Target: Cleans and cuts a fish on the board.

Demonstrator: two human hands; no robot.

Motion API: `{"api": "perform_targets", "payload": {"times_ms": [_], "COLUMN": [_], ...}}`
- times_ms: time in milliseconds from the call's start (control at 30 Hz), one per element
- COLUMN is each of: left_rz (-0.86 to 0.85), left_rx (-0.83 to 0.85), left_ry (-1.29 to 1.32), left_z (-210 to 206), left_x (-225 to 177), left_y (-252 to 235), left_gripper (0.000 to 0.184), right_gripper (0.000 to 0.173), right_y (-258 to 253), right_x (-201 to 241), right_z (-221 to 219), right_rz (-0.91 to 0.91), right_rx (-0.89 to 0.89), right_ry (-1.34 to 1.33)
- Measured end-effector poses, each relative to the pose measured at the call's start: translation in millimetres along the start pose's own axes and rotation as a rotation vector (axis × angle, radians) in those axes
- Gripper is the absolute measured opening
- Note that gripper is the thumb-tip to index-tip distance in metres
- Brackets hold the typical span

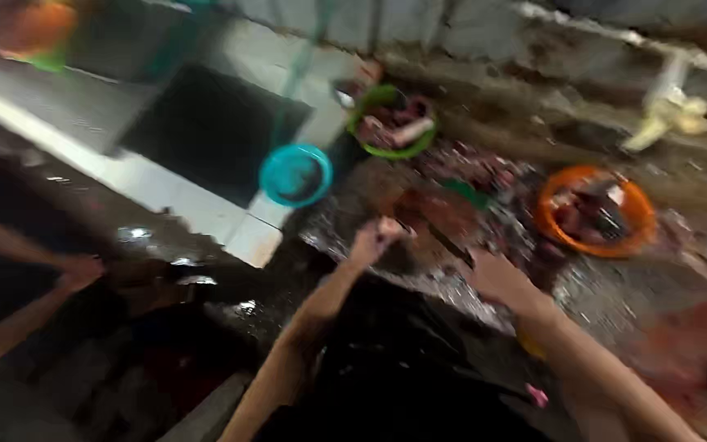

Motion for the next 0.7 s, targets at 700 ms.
{"api": "perform_targets", "payload": {"times_ms": [700], "left_rz": [-0.349], "left_rx": [-0.157], "left_ry": [0.068], "left_z": [-13.3], "left_x": [29.5], "left_y": [-26.7], "left_gripper": [0.036], "right_gripper": [0.013], "right_y": [-11.7], "right_x": [62.7], "right_z": [57.1], "right_rz": [0.095], "right_rx": [0.209], "right_ry": [0.607]}}
Point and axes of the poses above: each hand's wrist, its own y-axis away from the middle knuckle, its own z-axis out of the back of the hand, x = y × z, the point moved 7 cm from there along -y, towards the middle knuckle, and after that the axes turned 7 degrees about y, right-handed, at the moved point
